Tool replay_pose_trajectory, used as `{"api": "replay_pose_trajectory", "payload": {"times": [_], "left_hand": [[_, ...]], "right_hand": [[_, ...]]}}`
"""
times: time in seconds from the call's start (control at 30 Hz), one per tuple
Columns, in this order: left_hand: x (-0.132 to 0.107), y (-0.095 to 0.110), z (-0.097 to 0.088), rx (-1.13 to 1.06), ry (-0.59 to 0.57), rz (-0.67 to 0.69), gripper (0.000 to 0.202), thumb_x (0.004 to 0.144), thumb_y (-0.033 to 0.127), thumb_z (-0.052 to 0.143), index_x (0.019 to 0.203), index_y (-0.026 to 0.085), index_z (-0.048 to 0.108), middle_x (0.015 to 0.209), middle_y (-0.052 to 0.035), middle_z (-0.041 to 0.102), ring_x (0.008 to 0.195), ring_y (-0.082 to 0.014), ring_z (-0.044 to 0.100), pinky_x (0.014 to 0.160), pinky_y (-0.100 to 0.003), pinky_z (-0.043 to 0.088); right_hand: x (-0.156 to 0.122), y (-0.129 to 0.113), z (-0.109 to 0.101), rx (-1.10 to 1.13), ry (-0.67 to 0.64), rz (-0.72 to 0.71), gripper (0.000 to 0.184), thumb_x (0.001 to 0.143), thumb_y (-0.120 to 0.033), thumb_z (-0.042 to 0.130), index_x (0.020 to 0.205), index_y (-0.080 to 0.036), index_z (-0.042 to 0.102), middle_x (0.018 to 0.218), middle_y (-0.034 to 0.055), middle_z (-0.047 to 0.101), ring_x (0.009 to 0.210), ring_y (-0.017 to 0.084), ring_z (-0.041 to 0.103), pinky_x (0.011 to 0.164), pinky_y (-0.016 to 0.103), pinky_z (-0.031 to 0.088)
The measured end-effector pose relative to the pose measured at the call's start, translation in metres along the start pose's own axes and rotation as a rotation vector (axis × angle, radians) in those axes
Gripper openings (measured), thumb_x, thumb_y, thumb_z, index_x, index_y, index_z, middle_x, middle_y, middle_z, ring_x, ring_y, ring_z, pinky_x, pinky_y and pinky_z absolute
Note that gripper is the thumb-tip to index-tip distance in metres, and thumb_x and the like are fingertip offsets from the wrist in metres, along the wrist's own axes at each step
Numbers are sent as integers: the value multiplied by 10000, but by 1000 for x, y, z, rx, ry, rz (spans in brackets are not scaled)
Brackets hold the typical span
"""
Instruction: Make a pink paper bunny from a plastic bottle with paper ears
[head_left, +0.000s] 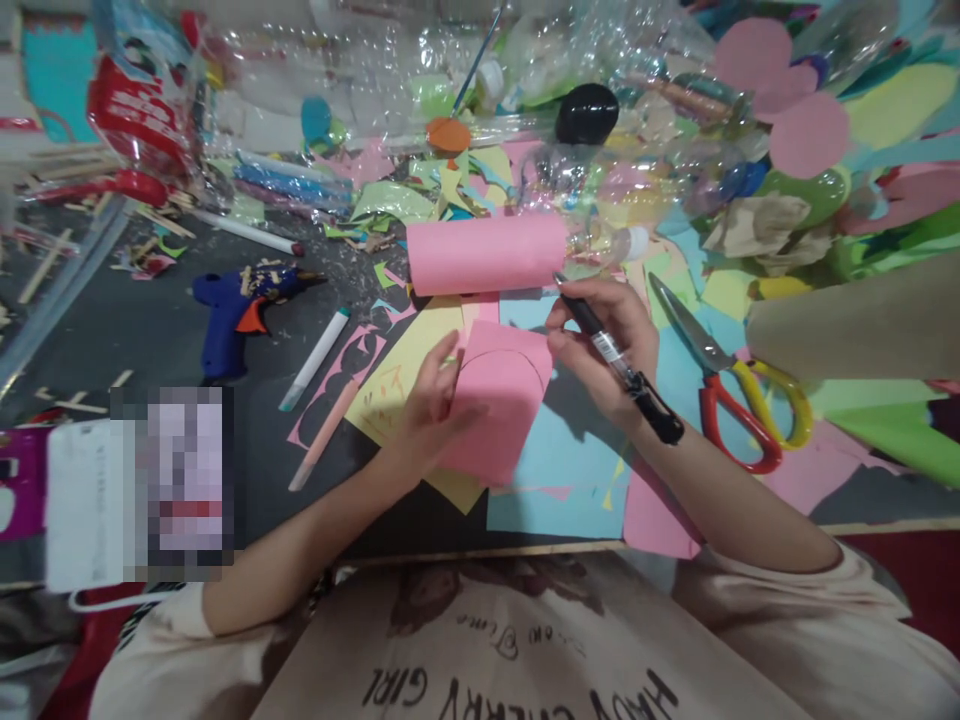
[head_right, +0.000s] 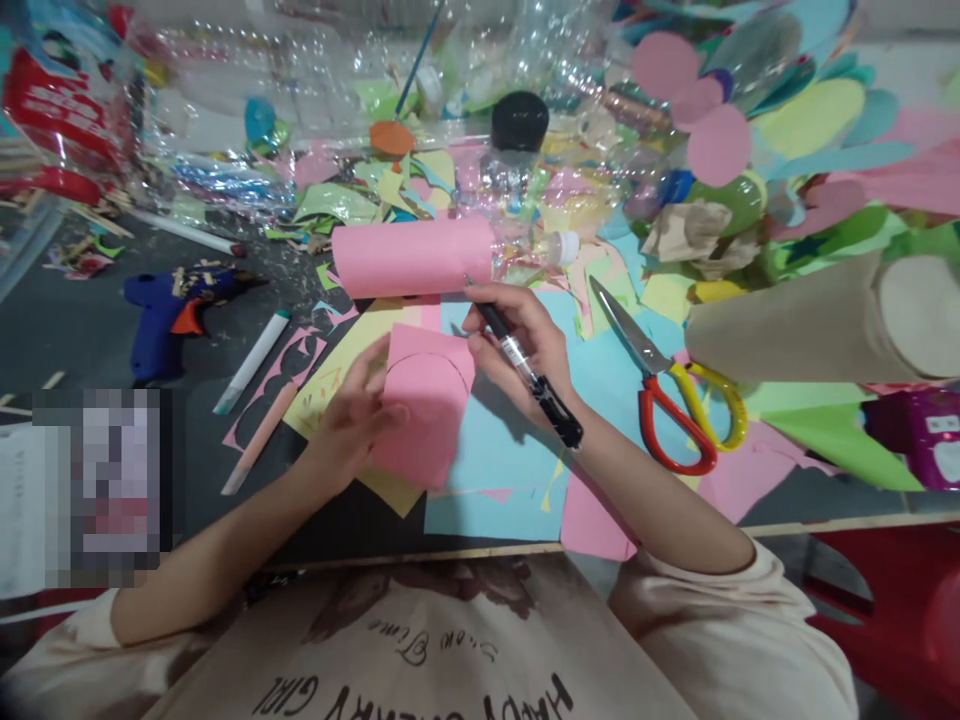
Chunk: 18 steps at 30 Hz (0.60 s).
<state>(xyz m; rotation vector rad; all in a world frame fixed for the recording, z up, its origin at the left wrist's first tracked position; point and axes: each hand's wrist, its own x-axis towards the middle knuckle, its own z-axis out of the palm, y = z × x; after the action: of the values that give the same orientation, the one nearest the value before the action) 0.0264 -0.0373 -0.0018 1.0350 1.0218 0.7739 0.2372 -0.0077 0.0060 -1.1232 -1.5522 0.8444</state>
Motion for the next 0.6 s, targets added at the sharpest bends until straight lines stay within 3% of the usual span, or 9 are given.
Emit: {"api": "replay_pose_trajectory", "payload": {"times": [0.07,0.17,0.3,0.47,0.6], "left_hand": [[1,11,0,-194,-62,-314,566,759,469,730,1230,174,624,1197,-129,712,1112,-320,673,875,-382,556],[0,20,1,-430,-191,-552,432,662,408,779,990,135,715,1000,-141,764,956,-306,717,790,-364,558],[0,19,5,-584,-308,-608,421,651,312,769,1029,135,717,1051,-150,764,978,-295,715,797,-369,558],[1,20,8,-544,-240,-593,342,741,395,693,971,145,733,983,-96,776,934,-242,709,785,-341,554],[5,19,0,-486,-232,-526,358,684,415,667,904,139,729,840,-78,760,779,-216,688,698,-321,533]], "right_hand": [[0,-2,0,-9,44,9,261,907,-304,621,1157,-352,560,900,27,652,806,222,658,607,356,561],[0,-3,1,7,66,-16,279,885,-264,644,1140,-349,570,891,12,654,775,210,657,590,349,552],[0,-6,4,-40,56,-56,240,894,-226,620,1116,-307,579,878,13,643,786,189,667,649,350,572],[3,-10,1,-238,16,-83,248,919,-272,597,1165,-293,572,944,39,656,864,214,675,758,406,590],[-1,-12,-9,-480,-58,-142,326,945,-182,479,1242,-289,559,1052,65,677,1001,232,665,882,445,567]]}}
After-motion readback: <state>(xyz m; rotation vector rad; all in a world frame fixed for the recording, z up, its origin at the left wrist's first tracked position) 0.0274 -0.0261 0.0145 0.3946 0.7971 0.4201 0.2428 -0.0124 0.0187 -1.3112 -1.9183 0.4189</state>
